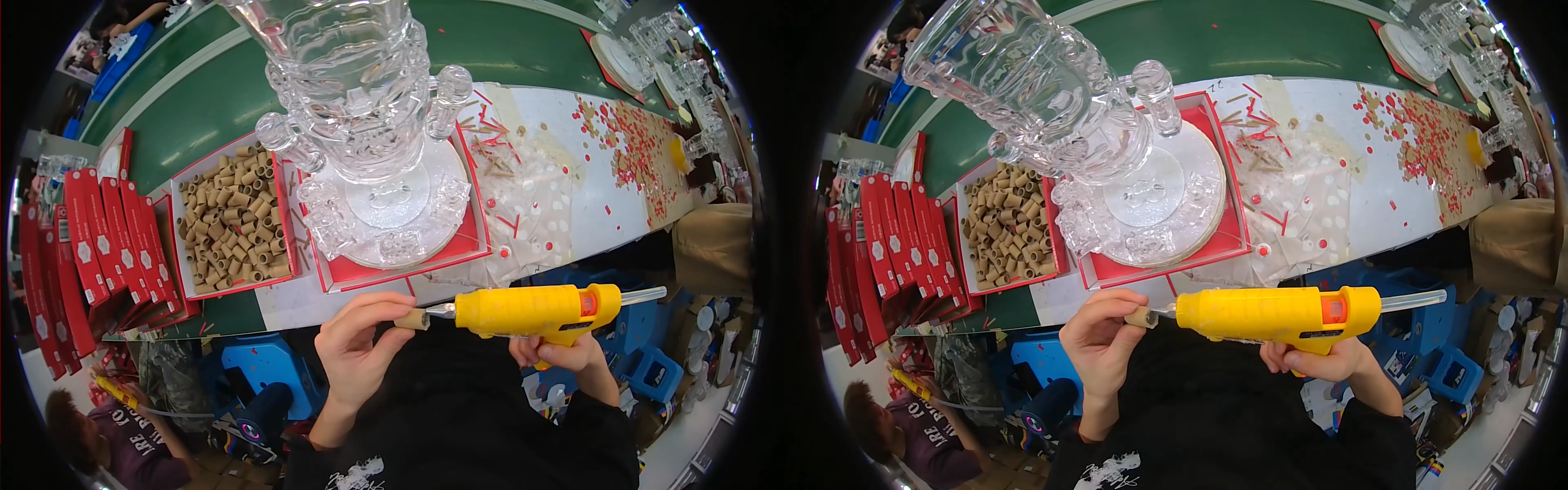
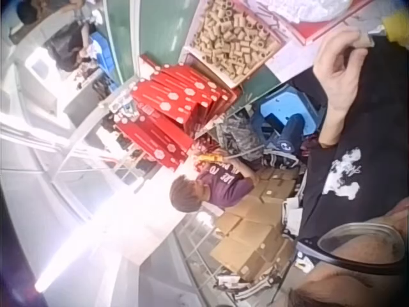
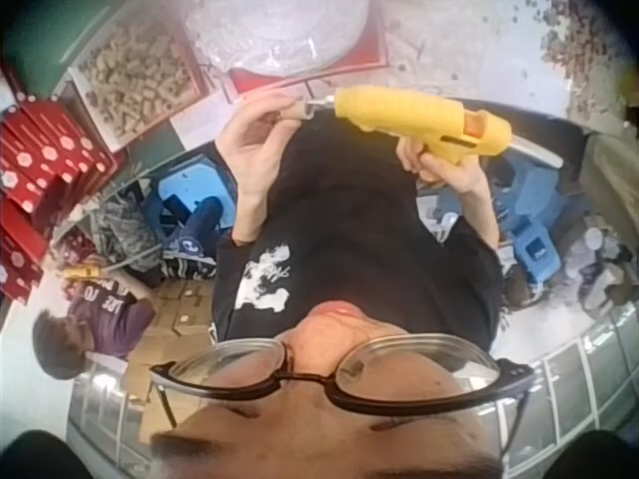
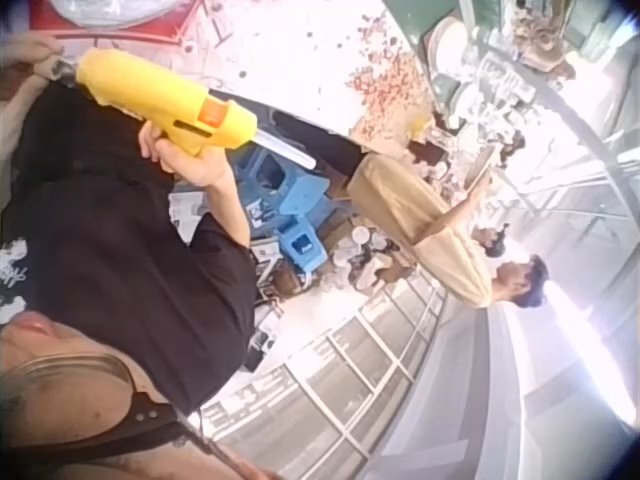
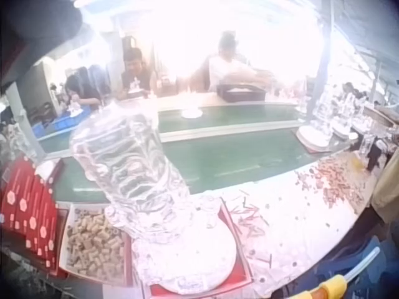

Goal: Assembling clear decorative glass-like items into boxes using a hot glue gun and cardboard spacers on a factory production line.

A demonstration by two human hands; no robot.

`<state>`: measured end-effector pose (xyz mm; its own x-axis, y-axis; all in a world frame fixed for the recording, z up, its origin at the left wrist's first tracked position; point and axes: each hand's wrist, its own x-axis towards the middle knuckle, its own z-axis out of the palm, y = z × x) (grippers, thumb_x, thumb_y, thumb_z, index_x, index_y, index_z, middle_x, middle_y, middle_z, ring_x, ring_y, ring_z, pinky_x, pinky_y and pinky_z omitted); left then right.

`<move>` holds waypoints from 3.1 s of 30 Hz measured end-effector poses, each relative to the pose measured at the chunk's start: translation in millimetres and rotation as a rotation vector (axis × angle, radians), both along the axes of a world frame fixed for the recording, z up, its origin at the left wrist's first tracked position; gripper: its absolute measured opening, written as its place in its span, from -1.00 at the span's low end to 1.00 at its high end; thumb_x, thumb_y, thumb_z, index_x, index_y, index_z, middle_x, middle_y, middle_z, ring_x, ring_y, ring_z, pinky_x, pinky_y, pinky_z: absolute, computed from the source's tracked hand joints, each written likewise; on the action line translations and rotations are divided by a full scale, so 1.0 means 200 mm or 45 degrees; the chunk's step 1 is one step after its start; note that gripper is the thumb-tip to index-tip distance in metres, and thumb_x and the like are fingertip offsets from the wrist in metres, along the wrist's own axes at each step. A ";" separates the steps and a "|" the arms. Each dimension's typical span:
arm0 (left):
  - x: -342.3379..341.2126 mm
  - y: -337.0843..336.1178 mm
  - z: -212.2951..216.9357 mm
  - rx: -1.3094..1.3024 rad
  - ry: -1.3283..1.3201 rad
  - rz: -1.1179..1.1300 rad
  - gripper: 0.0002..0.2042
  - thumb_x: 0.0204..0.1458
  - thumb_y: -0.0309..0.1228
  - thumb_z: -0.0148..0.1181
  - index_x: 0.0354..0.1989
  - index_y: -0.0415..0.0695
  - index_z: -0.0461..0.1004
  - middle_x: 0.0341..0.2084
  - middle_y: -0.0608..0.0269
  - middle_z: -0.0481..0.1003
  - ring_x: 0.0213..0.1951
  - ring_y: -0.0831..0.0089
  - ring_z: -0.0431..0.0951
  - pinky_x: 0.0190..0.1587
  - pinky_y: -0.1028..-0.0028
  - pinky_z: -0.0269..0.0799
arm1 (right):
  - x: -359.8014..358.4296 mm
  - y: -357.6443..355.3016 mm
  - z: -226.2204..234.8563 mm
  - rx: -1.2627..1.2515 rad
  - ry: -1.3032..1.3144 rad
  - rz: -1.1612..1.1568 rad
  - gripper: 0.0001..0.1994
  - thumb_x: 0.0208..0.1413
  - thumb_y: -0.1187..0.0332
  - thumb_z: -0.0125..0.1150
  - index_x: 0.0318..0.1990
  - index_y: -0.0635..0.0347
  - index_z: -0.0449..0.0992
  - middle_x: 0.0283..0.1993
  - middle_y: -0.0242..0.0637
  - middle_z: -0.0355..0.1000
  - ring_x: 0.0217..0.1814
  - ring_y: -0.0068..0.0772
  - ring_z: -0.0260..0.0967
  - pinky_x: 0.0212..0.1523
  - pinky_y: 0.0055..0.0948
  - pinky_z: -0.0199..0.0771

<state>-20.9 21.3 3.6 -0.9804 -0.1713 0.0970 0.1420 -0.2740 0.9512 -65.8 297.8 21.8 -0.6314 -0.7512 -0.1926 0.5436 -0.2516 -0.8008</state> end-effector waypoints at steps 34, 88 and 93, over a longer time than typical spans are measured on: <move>-0.05 0.10 -0.08 0.285 -0.204 -0.135 -0.75 0.02 -0.76 0.12 -0.10 -0.35 0.41 -0.10 0.04 0.48 -0.06 0.37 0.54 0.02 0.48 0.45 | -0.44 0.48 -0.24 1.677 0.376 -0.397 -0.65 0.25 0.15 0.02 -0.17 0.34 0.45 -0.28 -0.27 0.46 -0.30 -0.46 0.46 -0.27 -0.55 0.43; -0.33 0.30 -0.25 -0.861 0.109 -0.129 -0.73 -0.14 -0.66 0.31 -0.19 -0.24 0.53 -0.25 0.08 0.58 -0.23 0.21 0.61 -0.20 0.42 0.52 | -0.21 -0.15 -0.30 0.496 0.638 -0.642 -0.75 -0.03 0.72 0.16 -0.15 0.38 0.49 -0.05 -0.17 0.39 -0.02 -0.40 0.44 0.00 -0.50 0.48; -0.33 0.29 -0.25 -0.894 0.125 -0.135 -0.73 -0.13 -0.66 0.30 -0.18 -0.25 0.54 -0.25 0.07 0.58 -0.22 0.21 0.61 -0.19 0.42 0.52 | -0.21 -0.17 -0.30 0.513 0.650 -0.641 -0.75 -0.03 0.72 0.17 -0.15 0.39 0.51 -0.05 -0.17 0.40 -0.02 -0.40 0.45 -0.01 -0.51 0.49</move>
<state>-86.9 78.8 -46.2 -0.9694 0.0594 0.2383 0.2427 0.3811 0.8921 -108.5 264.6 -37.3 -0.9571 -0.2894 0.0152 -0.0133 -0.0085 -0.9999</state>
